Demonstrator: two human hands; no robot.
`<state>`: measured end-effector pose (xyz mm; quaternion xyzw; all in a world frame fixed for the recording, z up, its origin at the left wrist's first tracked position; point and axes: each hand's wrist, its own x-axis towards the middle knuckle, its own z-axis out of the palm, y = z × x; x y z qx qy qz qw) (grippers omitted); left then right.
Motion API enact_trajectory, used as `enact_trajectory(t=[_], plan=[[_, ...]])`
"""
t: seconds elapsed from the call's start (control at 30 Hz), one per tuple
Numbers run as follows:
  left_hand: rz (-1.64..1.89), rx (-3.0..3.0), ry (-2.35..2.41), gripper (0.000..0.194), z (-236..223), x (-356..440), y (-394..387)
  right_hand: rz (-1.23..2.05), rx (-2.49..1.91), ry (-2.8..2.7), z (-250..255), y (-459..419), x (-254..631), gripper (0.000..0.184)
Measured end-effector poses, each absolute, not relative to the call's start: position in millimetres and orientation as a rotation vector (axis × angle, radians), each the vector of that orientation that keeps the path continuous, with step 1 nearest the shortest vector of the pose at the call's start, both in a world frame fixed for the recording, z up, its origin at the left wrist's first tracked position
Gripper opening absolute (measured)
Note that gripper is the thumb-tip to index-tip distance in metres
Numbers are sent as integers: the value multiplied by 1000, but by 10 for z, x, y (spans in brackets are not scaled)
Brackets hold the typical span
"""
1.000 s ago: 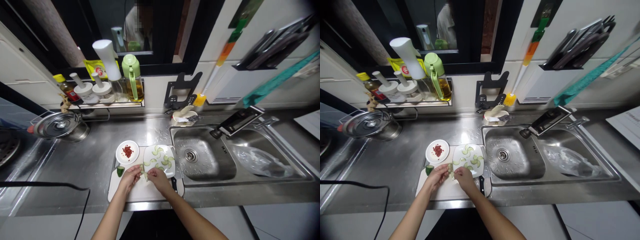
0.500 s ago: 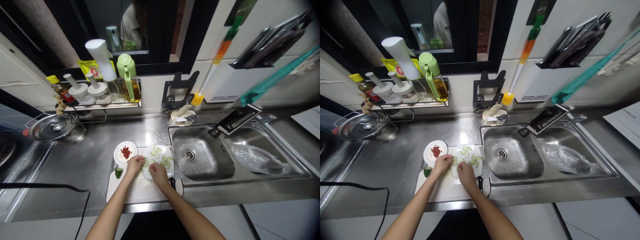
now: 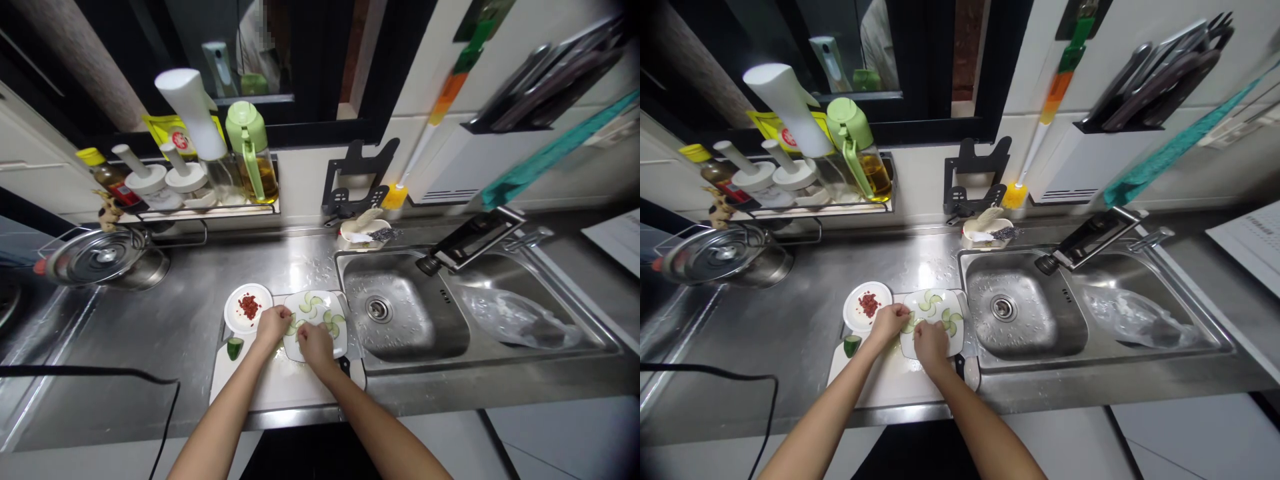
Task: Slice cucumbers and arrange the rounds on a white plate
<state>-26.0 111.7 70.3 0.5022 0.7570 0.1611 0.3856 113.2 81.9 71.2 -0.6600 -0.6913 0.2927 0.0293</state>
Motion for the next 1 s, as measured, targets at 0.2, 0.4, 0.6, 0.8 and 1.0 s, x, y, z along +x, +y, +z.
enact_trajectory(t=[0.2, 0.4, 0.6, 0.8, 1.0], plan=[[350, 1325, 1942, 8, 692, -251, 1139, 855, -2018, -2205, 756, 835, 1113, 21], [299, 1387, 1966, 11, 695, -222, 1128, 786, -1958, -2302, 722, 824, 1118, 21], [265, 1411, 1989, 14, 685, -213, 1130, 742, -1882, -2414, 694, 793, 1131, 22], [258, 1445, 2009, 15, 673, -209, 1120, 715, -1799, -2514, 684, 781, 1144, 26], [267, 1445, 1999, 15, 702, -208, 1103, 697, -1738, -2558, 676, 786, 1173, 24]])
